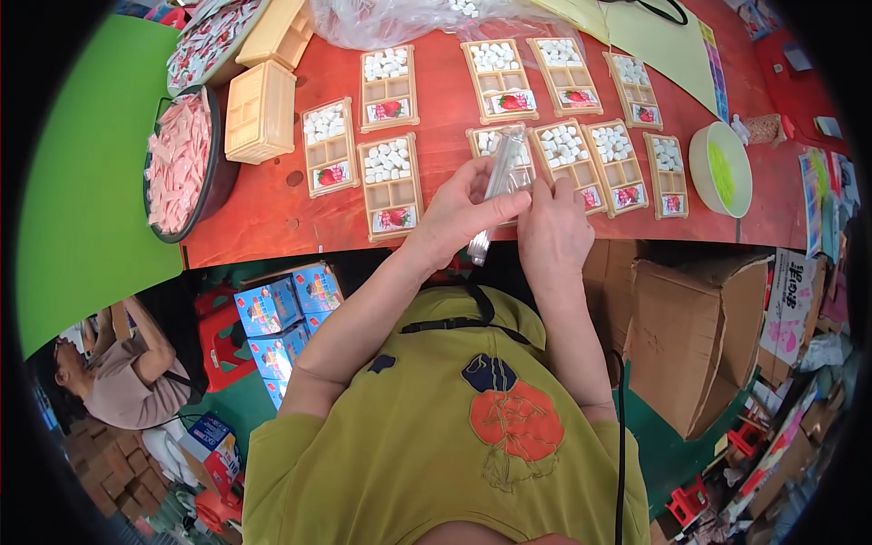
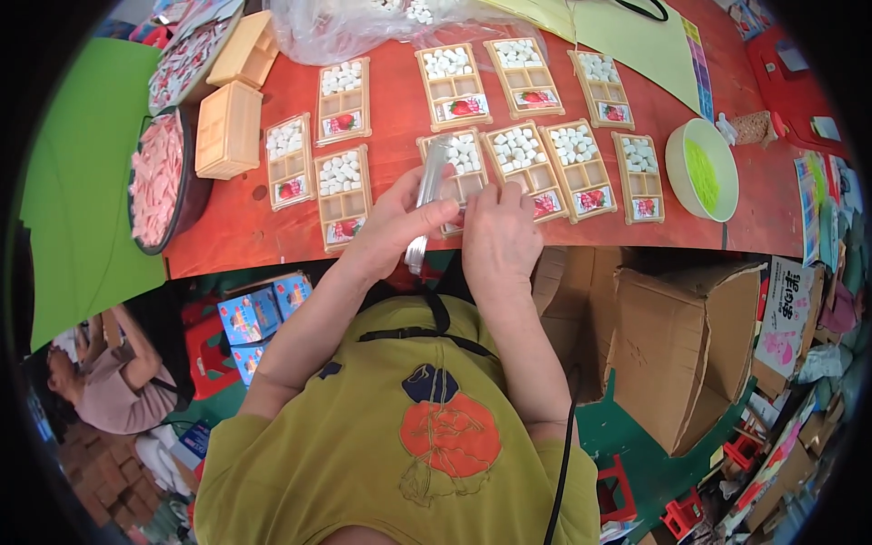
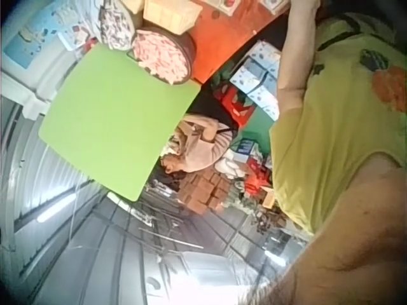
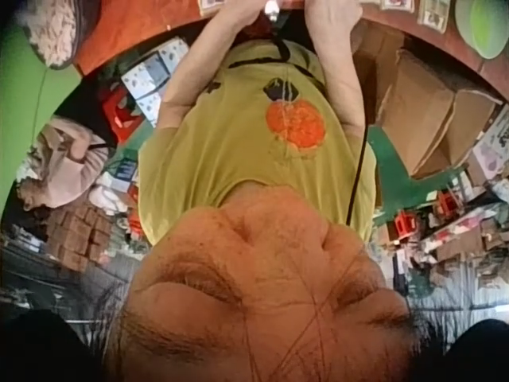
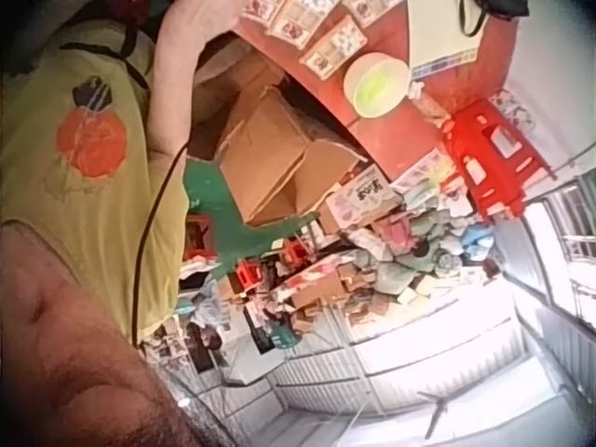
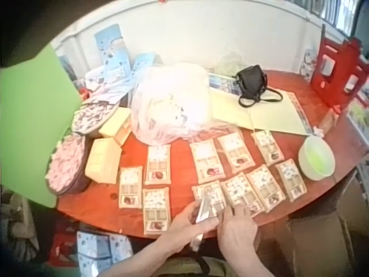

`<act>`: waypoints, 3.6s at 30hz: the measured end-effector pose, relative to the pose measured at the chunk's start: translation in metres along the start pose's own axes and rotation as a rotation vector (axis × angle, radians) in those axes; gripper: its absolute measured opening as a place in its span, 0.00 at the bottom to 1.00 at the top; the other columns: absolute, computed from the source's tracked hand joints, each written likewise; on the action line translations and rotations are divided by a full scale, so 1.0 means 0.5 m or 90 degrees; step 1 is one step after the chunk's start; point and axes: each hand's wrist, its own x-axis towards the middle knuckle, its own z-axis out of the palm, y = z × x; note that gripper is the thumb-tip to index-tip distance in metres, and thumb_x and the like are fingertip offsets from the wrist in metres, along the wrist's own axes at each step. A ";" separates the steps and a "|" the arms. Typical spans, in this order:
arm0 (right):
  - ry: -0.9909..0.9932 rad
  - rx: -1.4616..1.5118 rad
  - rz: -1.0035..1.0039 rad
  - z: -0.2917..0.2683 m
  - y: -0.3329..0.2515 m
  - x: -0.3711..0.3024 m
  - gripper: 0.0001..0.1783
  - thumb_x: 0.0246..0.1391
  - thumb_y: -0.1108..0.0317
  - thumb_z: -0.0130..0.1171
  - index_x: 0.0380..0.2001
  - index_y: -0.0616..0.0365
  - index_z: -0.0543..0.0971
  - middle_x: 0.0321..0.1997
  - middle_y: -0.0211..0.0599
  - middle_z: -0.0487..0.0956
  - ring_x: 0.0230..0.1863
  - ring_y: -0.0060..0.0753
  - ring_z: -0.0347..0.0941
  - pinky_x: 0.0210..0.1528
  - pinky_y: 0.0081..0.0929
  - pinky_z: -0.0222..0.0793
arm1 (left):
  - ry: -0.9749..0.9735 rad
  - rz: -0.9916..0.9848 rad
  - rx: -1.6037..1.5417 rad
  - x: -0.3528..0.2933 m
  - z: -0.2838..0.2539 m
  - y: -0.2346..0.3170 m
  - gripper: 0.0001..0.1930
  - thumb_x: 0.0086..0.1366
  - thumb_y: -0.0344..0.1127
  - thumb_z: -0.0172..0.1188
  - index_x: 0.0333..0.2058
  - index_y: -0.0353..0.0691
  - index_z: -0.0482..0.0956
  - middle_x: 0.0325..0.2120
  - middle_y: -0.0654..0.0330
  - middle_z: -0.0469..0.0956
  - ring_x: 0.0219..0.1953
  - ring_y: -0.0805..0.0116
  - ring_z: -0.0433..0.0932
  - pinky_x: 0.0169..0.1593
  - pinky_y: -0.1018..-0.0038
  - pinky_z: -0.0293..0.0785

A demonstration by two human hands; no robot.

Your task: Manually sorting small white plastic parts into segmented trays and then packaging them into plastic bags with labels.

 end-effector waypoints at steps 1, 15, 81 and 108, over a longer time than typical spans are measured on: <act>0.010 -0.051 -0.035 0.008 0.002 0.001 0.07 0.57 0.65 0.60 0.33 0.58 0.79 0.37 0.41 0.77 0.36 0.49 0.78 0.34 0.45 0.77 | 0.011 0.017 -0.009 0.000 -0.001 -0.004 0.39 0.61 0.45 0.71 0.64 0.32 0.62 0.51 0.56 0.75 0.52 0.69 0.75 0.52 0.73 0.72; -0.058 0.036 -0.078 0.054 -0.043 -0.011 0.08 0.60 0.65 0.59 0.32 0.57 0.75 0.30 0.42 0.77 0.34 0.47 0.80 0.31 0.44 0.76 | 0.077 -0.023 -0.015 -0.048 -0.077 0.016 0.42 0.59 0.52 0.72 0.62 0.30 0.64 0.43 0.56 0.78 0.37 0.73 0.79 0.39 0.76 0.75; 0.107 0.055 -0.079 -0.007 0.172 0.081 0.18 0.54 0.72 0.62 0.49 0.62 0.78 0.47 0.50 0.75 0.48 0.52 0.73 0.47 0.44 0.72 | 0.000 0.041 -0.069 0.090 0.132 -0.034 0.32 0.70 0.48 0.59 0.63 0.31 0.63 0.35 0.54 0.80 0.36 0.74 0.79 0.40 0.78 0.75; 0.105 0.105 -0.092 0.070 0.126 0.085 0.26 0.55 0.71 0.58 0.57 0.69 0.73 0.63 0.49 0.72 0.57 0.52 0.69 0.58 0.46 0.64 | 0.129 0.078 -0.146 0.035 0.107 -0.051 0.33 0.64 0.38 0.69 0.61 0.35 0.62 0.50 0.60 0.71 0.51 0.74 0.72 0.52 0.74 0.73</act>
